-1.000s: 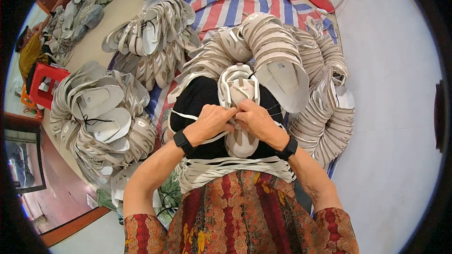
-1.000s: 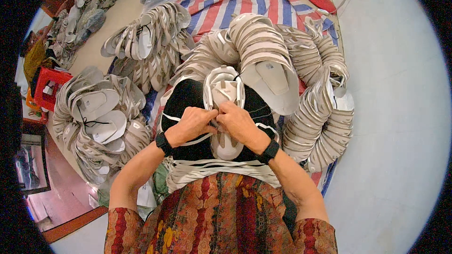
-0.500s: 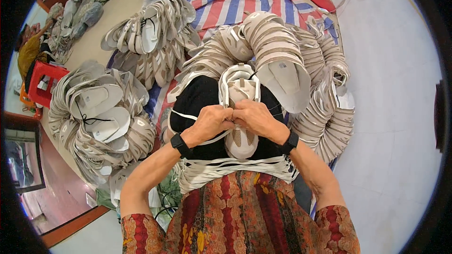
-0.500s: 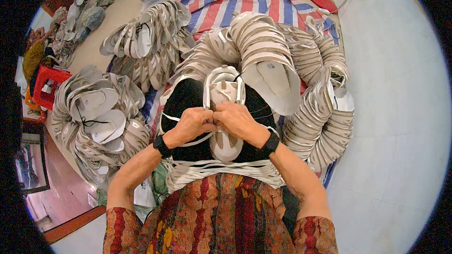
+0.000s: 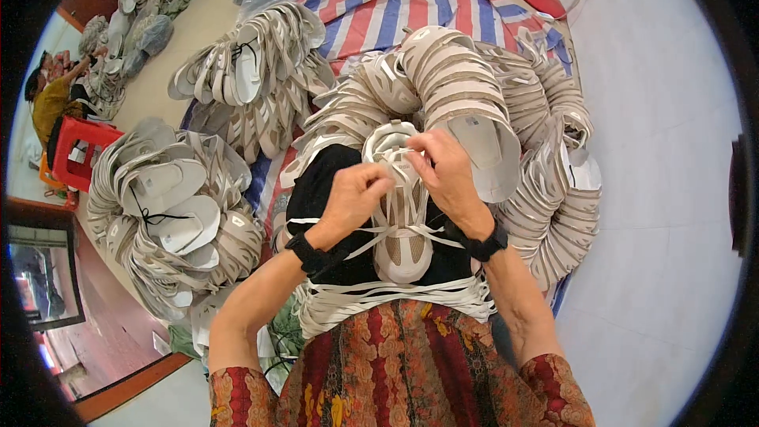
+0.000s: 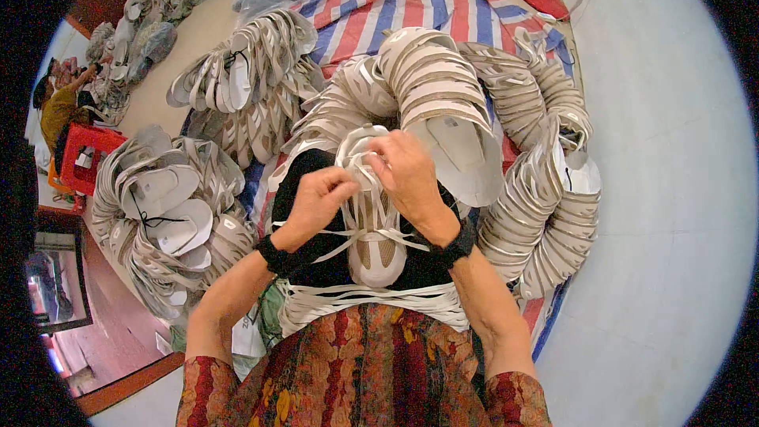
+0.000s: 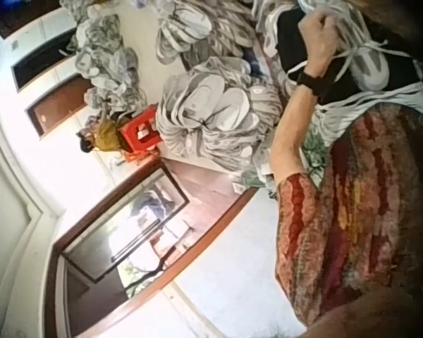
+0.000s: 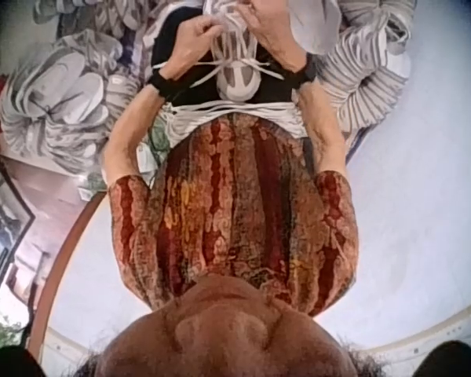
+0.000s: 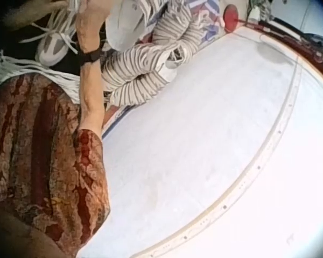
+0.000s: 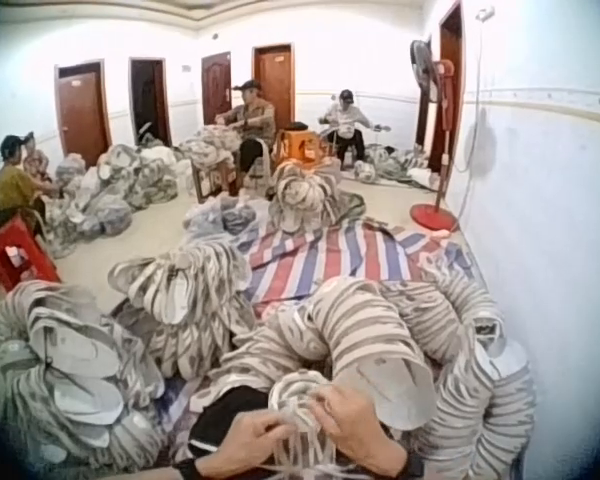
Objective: The recorder is seen lacing several pairs of white shoes from a large pile.
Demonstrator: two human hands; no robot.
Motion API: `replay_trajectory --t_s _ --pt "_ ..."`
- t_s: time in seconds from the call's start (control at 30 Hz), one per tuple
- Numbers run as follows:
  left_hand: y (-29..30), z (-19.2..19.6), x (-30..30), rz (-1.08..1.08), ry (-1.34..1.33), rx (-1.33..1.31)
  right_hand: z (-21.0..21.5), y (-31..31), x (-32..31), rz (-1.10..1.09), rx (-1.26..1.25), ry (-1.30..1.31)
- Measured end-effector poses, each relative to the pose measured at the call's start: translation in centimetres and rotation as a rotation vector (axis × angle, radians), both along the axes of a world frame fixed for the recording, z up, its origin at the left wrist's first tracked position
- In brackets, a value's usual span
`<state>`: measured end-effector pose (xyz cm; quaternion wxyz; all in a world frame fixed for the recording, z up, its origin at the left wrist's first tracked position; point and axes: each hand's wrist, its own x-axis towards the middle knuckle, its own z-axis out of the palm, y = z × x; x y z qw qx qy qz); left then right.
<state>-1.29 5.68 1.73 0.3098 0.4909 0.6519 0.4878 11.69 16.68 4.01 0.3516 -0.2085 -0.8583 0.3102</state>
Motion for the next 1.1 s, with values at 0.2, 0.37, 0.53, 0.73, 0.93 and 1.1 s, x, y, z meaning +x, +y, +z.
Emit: replay_trajectory --t_s 0.2,0.37,0.53,0.73,0.93,1.1 --pt "1.5 -0.8 -1.9 0.042 -0.267 -0.01 -2.6 -3.4 1.3 -0.073 -0.01 -0.3" --pt "1.7 -1.7 -1.8 0.001 -0.5 0.003 -1.0 -3.0 0.7 -0.179 -0.102 -0.212" --pt "1.6 -0.7 -1.8 -0.049 -0.516 0.012 3.7 -0.4 2.1 -0.037 -0.7 0.559" --pt "2.1 1.3 -2.0 0.009 -0.495 0.01 1.9 -0.9 -0.5 -0.001 -1.017 0.295" --pt "2.4 1.9 -1.7 0.172 -0.494 0.111 -0.6 -1.5 -2.6 0.084 -1.079 0.383" --pt "2.2 1.9 -1.3 0.216 -0.548 0.174 -0.5 -2.1 -3.3 0.147 -1.136 0.347"
